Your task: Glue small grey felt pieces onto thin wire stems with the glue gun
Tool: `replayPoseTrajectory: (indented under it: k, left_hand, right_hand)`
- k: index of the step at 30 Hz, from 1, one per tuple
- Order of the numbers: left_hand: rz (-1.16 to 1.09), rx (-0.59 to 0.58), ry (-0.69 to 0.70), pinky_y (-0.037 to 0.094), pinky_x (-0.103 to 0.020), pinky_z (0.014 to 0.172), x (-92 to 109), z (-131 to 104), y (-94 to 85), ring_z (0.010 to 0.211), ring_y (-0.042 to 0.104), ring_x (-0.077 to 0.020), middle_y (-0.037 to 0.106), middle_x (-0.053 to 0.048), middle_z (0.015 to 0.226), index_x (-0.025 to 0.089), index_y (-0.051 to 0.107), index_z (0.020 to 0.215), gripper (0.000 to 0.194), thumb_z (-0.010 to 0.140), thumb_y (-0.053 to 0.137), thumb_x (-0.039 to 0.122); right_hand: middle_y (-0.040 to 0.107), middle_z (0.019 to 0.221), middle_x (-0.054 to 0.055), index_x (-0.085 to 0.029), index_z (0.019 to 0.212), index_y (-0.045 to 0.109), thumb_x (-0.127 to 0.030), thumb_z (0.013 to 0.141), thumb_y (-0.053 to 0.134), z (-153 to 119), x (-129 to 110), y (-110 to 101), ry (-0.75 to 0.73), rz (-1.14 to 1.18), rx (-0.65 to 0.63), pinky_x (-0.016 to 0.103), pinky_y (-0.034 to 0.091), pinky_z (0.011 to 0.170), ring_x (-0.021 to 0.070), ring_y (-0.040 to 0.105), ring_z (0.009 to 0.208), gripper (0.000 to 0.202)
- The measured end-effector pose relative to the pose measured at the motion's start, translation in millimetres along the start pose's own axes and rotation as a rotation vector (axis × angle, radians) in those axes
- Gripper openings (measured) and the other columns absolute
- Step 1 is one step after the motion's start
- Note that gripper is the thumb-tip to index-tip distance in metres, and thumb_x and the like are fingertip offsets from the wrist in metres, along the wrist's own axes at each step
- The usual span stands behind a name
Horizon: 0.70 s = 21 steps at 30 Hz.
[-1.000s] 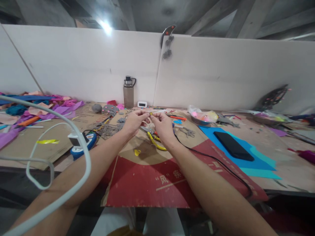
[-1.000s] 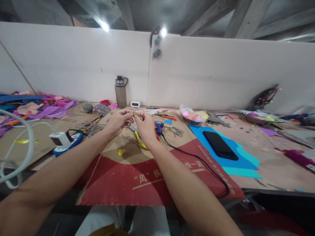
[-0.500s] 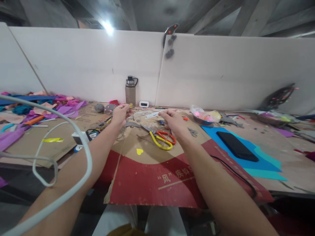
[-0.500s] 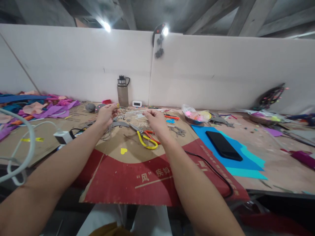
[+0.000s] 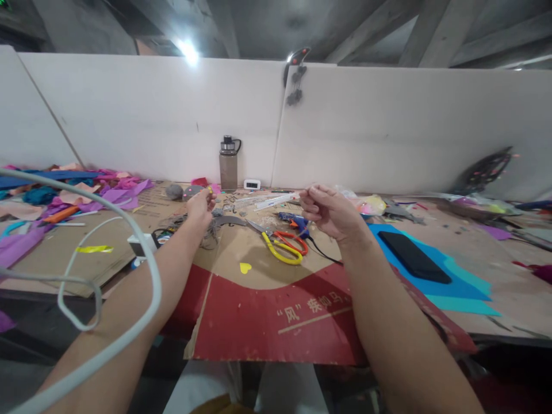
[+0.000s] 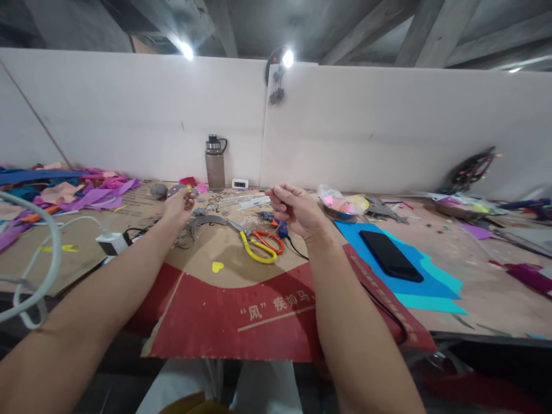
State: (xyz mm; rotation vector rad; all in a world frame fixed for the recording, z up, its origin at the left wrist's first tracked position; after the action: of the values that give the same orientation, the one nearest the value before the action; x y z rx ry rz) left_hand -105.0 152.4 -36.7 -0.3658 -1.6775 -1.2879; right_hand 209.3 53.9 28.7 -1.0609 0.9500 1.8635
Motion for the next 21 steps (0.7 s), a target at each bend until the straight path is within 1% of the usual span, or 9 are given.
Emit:
replayPoseTrajectory:
  k: [4,7,9,11,13,15,17,18,21]
  left_hand:
    - [0.002,-0.005,0.0,0.039,-0.01,0.041,-3.2,2.3,0.6,0.049,0.054,-0.0045,0.058,0.001,0.058,0.014,0.055,0.064,0.012,0.07,0.061,0.005]
    - [0.02,0.011,0.009,0.039,-0.01,0.04,-2.9,5.6,-2.0,0.048,0.053,-0.004,0.056,0.002,0.056,0.015,0.055,0.062,0.014,0.07,0.06,0.005]
    - [0.044,0.011,0.02,0.039,-0.01,0.04,-1.8,6.6,-3.2,0.047,0.052,-0.0036,0.055,0.003,0.054,0.015,0.054,0.061,0.015,0.07,0.06,0.005]
    - [0.07,-0.015,0.022,0.038,-0.01,0.039,-1.5,5.1,-1.2,0.046,0.052,-0.0037,0.055,0.003,0.053,0.015,0.055,0.062,0.013,0.07,0.061,0.006]
    - [0.089,-0.051,0.016,0.038,-0.01,0.039,-2.5,0.7,3.2,0.045,0.052,-0.004,0.056,0.002,0.053,0.014,0.057,0.063,0.01,0.069,0.062,0.008]
    - [0.113,-0.096,0.016,0.038,-0.01,0.039,-3.7,-6.1,10.1,0.045,0.052,-0.0041,0.057,0.002,0.054,0.013,0.058,0.065,0.007,0.069,0.063,0.011]
    - [0.145,-0.161,0.023,0.038,-0.011,0.04,-5.2,-14.9,19.5,0.045,0.052,-0.0042,0.057,0.002,0.054,0.013,0.058,0.067,0.008,0.068,0.065,0.014]
    - [0.164,-0.204,0.023,0.038,-0.012,0.04,-6.4,-20.0,25.1,0.045,0.053,-0.0044,0.057,0.002,0.054,0.013,0.058,0.068,0.009,0.067,0.067,0.016]
    - [0.21,-0.341,0.02,0.036,-0.013,0.04,-11.1,-37.9,41.7,0.047,0.054,-0.0056,0.057,0.002,0.057,0.013,0.059,0.071,0.016,0.065,0.072,0.021]
  right_hand:
    - [0.057,0.073,0.0,-0.019,0.081,0.072,-0.033,0.08,0.068,-16.6,-2.3,27.4,0.027,-0.215,-0.402,0.019,0.031,0.047,0.0058,0.041,0.055,0.014]
    - [0.067,0.081,0.005,-0.018,0.083,0.075,-0.033,0.08,0.068,-35.6,-1.5,53.4,0.056,-0.408,-0.748,0.027,0.045,0.067,0.0117,0.056,0.073,0.017]
    - [0.07,0.082,0.006,-0.017,0.083,0.076,-0.038,0.08,0.066,-39.5,1.0,58.1,0.098,-0.512,-0.821,0.031,0.046,0.077,0.0152,0.06,0.081,0.022]
    - [0.07,0.079,0.006,-0.018,0.078,0.076,-0.043,0.081,0.063,-29.9,10.7,44.7,0.195,-0.655,-0.683,0.03,0.046,0.073,0.0161,0.061,0.076,0.028]
    - [0.067,0.066,0.005,-0.018,0.065,0.073,-0.043,0.078,0.064,-13.6,21.6,12.6,0.284,-0.849,-0.359,0.028,0.043,0.062,0.0155,0.058,0.063,0.03]
    - [0.058,0.051,0.003,-0.019,0.05,0.063,-0.039,0.074,0.069,-2.2,24.0,-26.7,0.294,-1.084,0.045,0.029,0.037,0.055,0.0152,0.052,0.052,0.031]
    - [0.052,0.046,0.004,-0.02,0.047,0.056,-0.035,0.077,0.064,1.5,25.6,-53.2,0.252,-1.255,0.335,0.03,0.035,0.056,0.0177,0.051,0.054,0.034]
    - [0.05,0.045,0.005,-0.021,0.046,0.052,-0.035,0.077,0.064,2.5,31.7,-62.2,0.261,-1.287,0.405,0.031,0.035,0.057,0.0193,0.052,0.056,0.036]
    - [0.048,0.043,0.005,-0.023,0.041,0.046,-0.036,0.068,0.071,8.7,59.1,-73.6,0.276,-1.257,0.397,0.032,0.036,0.055,0.0221,0.054,0.056,0.039]
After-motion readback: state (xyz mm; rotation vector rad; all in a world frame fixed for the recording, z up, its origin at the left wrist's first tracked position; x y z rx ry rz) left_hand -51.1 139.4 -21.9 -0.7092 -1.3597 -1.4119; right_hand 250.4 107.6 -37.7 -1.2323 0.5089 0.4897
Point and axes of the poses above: each hand's wrist, its own z-axis towards the middle knuckle, its own y-axis out of the palm, x = y × z, the point moved 8 cm from there along z, towards the middle knuckle
